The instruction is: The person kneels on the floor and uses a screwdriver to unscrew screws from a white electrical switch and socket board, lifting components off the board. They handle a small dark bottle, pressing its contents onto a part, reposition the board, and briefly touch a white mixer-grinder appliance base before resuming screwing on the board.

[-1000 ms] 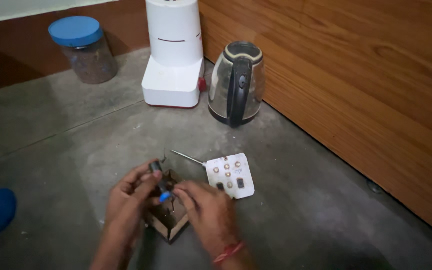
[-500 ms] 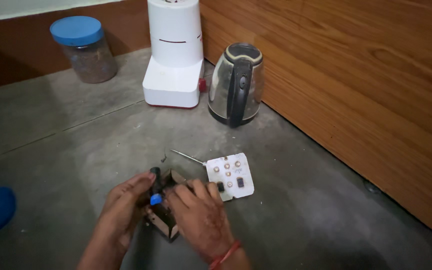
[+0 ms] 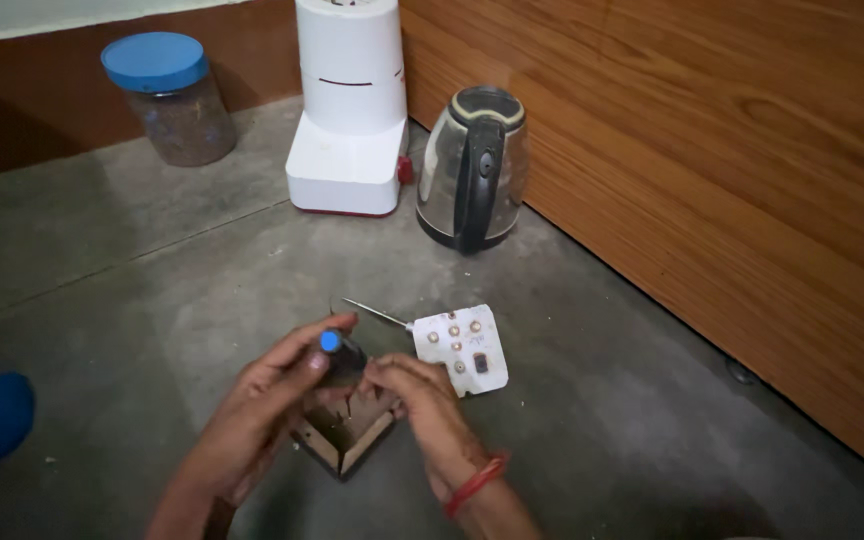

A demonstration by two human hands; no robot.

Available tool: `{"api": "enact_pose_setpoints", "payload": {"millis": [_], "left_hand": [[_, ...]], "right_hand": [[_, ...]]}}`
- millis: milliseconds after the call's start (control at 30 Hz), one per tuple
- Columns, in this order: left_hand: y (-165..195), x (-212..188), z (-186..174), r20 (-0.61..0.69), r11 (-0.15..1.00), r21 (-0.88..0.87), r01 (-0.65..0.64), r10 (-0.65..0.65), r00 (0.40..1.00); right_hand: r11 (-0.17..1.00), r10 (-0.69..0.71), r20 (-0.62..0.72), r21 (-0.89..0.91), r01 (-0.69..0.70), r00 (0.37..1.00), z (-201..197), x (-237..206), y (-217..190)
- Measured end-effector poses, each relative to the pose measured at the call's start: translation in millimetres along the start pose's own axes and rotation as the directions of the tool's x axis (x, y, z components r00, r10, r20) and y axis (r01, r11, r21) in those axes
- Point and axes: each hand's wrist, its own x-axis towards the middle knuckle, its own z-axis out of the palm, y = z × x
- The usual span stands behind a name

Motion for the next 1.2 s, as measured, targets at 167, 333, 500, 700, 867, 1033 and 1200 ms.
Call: {"api": "enact_pose_setpoints", "payload": {"millis": [167, 333, 500, 700, 867, 1033, 1200], "left_hand": [[-5, 5, -15, -0.011, 0.982, -0.141, -0.128, 0.127, 0.992], [-3, 5, -30, -0.017, 0.993, 0.075, -0.094, 0.096, 0.995], [7, 3, -26, -0.058, 0.903, 0.414, -0.114, 0.151, 0.987], [15, -16, 11, -0.184, 0.49, 0.852, -0.187, 0.613, 0.768], [17, -15, 28, -0.111, 0.354, 0.882, -0.312, 0.798, 0.593], [9, -11, 25, -0.181, 0.482, 0.79, -0.378, 0.773, 0.608], [2, -4, 22, -0.155, 0.484, 0.779, -0.398, 0.765, 0.626]], "right_hand": [[0.721, -0.507, 0.068, -0.513, 0.466, 0.859, 13, -5, -35], [0.067, -0.732, 0.433, -0.723, 0.688, 0.526, 13, -14, -80], [-0.357, -0.414, 0.78, -0.614, 0.704, 0.469, 8, -7, -99], [0.117, -0.557, 0.464, -0.777, 0.618, 0.689, 15, -8, -70], [0.928, 0.039, 0.501, 0.303, -0.217, 0.865, 19, -7, -63], [0.954, 0.039, 0.459, 0.246, -0.169, 0.888, 20, -10, -66], [0.989, 0.135, 0.319, 0.011, -0.146, 0.938, 16, -8, -55]]}}
